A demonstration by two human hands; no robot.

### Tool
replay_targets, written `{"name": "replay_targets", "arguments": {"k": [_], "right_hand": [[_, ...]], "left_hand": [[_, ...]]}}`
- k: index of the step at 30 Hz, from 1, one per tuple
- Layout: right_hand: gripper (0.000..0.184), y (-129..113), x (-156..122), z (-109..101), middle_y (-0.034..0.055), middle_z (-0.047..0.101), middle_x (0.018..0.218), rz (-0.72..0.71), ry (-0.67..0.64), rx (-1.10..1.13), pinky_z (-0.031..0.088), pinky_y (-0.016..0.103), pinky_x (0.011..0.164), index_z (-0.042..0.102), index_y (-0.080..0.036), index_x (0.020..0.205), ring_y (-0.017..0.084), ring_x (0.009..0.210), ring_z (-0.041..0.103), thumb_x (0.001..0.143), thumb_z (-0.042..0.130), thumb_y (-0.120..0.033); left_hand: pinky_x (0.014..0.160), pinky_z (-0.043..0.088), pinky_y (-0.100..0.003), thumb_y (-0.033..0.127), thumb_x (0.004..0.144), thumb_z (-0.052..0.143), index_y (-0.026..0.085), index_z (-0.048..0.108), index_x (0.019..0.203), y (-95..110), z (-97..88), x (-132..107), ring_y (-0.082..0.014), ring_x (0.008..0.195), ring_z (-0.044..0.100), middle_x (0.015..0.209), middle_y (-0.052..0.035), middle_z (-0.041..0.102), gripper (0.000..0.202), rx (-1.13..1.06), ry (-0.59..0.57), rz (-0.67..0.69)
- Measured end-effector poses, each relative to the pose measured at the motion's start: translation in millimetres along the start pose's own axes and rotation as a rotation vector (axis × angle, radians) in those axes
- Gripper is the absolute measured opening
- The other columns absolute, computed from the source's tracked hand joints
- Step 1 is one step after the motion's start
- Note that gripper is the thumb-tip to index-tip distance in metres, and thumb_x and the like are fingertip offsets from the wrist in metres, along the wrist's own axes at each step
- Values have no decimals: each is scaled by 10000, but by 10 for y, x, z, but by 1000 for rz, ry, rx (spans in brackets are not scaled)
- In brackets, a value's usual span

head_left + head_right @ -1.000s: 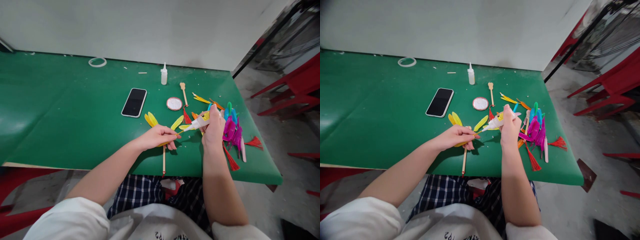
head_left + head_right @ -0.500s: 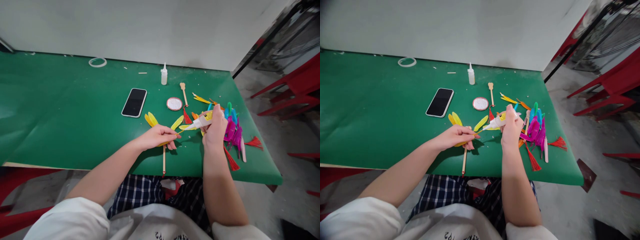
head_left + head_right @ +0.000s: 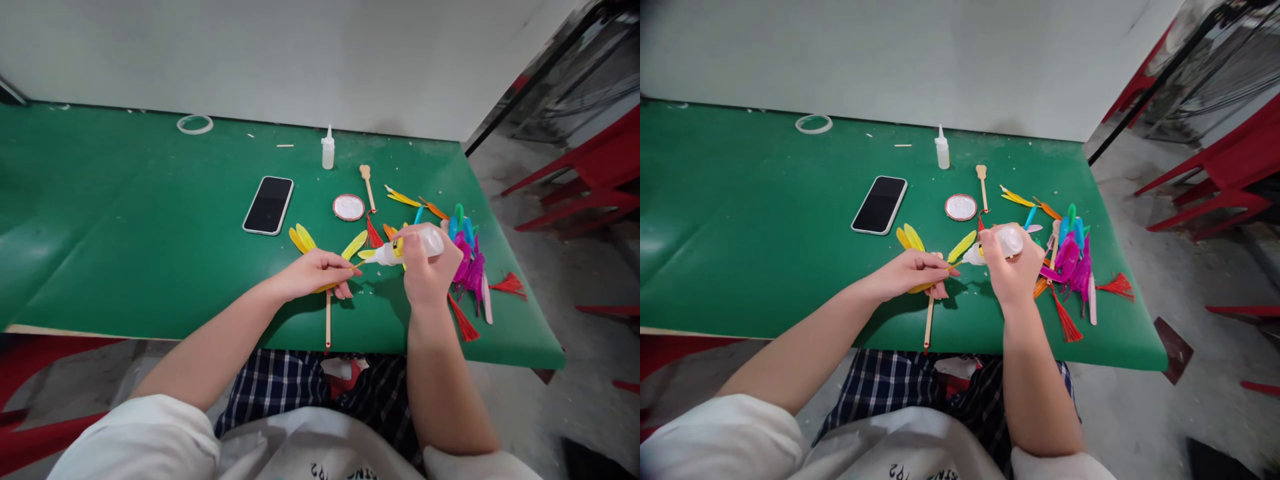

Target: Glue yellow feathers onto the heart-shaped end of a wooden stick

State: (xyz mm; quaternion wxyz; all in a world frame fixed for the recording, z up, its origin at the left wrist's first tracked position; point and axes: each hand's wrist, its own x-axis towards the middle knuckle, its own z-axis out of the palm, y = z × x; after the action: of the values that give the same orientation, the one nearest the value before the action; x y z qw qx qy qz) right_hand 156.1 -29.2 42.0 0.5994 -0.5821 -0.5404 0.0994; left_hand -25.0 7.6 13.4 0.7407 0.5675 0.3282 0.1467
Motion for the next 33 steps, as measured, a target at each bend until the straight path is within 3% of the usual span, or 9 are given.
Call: {"name": "replay_targets", "arguments": {"k": [6, 13, 16, 21, 26, 33], "right_hand": [[243, -31, -22, 0, -10, 583, 573, -94, 50, -42, 397, 263, 501, 600, -201, 637, 106, 521, 511, 765, 560, -403], [250, -65, -32, 24, -22, 591, 572, -128, -33, -47, 396, 238, 481, 588, -198, 624, 96, 519, 520, 748, 573, -414], [266, -61, -25, 16, -14, 594, 577, -94, 11, -83, 403, 247, 491, 591, -200, 628, 103, 528, 523, 757, 557, -430], [310, -75, -5, 1, -7, 581, 567, -58, -35, -112, 408, 271, 510, 564, -211, 606, 115, 520, 513, 752, 541, -483], [351, -22, 38, -23, 0, 544, 534, 31, 105, -151, 388, 287, 499, 567, -216, 605, 129, 507, 490, 762, 504, -524], [371, 24, 54, 7, -20, 485, 499, 150, 52, -79, 361, 267, 482, 554, -206, 567, 108, 487, 438, 751, 522, -526]], "left_hand": [[537, 451, -163, 339, 810, 564, 124, 645, 955, 2, 0, 1, -92, 592, 623, 644, -30, 672, 271, 3, 2, 6], [535, 446, -169, 344, 811, 560, 127, 639, 970, 6, -6, 2, -99, 597, 628, 661, -35, 676, 281, 25, 4, 7], [535, 444, -171, 352, 810, 559, 123, 639, 970, 4, -3, 3, -100, 598, 625, 659, -40, 676, 291, 21, 0, 4], [532, 444, -170, 358, 805, 563, 125, 641, 966, 2, -1, 0, -100, 594, 625, 658, -38, 674, 294, 16, 2, 0], [532, 447, -180, 363, 787, 586, 127, 647, 954, 5, 2, -4, -106, 591, 622, 649, -41, 678, 296, -7, 20, -17], [534, 454, -176, 360, 788, 586, 128, 647, 956, 13, 2, -7, -106, 599, 627, 655, -42, 678, 293, -4, 15, -12]]}}
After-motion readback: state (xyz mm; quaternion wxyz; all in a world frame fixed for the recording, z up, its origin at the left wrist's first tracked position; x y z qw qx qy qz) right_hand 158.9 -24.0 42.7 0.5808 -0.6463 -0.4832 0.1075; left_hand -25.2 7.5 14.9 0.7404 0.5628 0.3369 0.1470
